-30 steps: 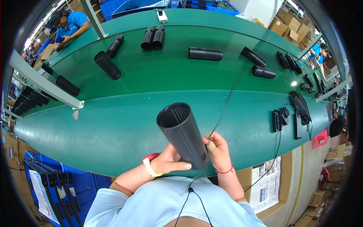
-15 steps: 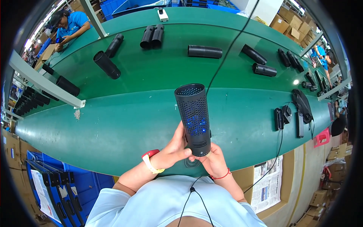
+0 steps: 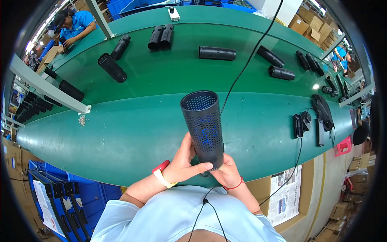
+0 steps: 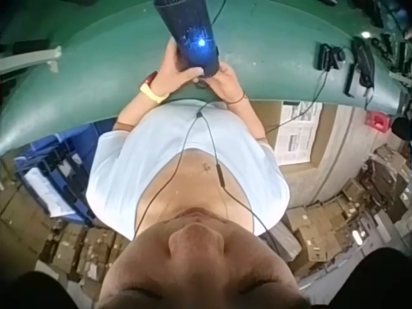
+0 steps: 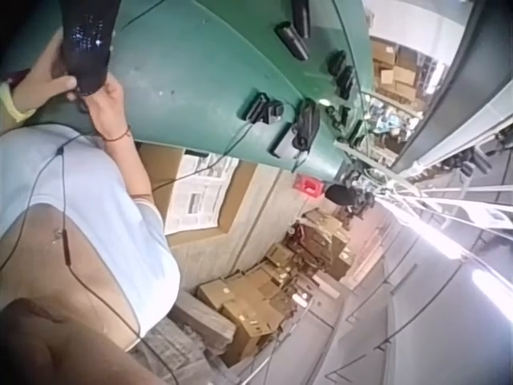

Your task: Testing the light indicators and electronic functionality of cylindrical components on a manufacturing line.

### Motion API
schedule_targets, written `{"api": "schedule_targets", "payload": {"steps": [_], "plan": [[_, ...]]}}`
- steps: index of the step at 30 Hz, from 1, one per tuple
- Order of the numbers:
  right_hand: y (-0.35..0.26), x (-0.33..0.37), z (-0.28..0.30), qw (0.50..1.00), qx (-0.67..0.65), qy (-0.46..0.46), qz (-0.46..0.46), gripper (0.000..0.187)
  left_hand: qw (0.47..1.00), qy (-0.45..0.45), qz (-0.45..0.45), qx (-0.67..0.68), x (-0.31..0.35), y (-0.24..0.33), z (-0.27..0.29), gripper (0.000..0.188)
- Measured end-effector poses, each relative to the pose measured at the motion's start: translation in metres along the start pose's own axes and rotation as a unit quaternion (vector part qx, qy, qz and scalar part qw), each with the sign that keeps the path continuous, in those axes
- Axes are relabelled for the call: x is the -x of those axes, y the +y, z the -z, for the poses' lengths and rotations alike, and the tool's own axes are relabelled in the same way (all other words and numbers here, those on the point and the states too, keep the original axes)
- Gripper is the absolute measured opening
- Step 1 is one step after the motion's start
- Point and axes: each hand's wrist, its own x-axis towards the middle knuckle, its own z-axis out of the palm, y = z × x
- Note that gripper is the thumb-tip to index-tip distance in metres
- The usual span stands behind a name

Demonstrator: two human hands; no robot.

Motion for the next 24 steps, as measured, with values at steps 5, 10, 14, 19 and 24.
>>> {"api": "schedule_targets", "payload": {"steps": [5,10,14,19,24], "plan": [[-0.004,0.011,-0.001,0.999,0.021,-0.024,0.012,0.023,0.994,-0.073,-0.051,-0.065,-0.002,0.000,-0.001,0.081],[-0.013,0.017,0.004,0.973,0.217,0.058,-0.047,0.023,0.952,-0.166,-0.183,-0.180,-0.010,-0.005,-0.004,0.075],[-0.011,0.015,0.020,0.962,0.209,0.078,-0.156,0.022,0.933,-0.158,-0.265,-0.183,-0.010,-0.009,-0.009,0.072],[-0.001,0.006,0.046,0.989,-0.053,0.007,-0.139,0.022,0.930,-0.148,-0.266,-0.205,-0.011,-0.015,-0.006,0.073],[-0.005,0.006,0.037,0.993,0.090,0.013,-0.072,0.023,0.929,-0.138,-0.265,-0.217,-0.011,-0.017,-0.004,0.075]]}}
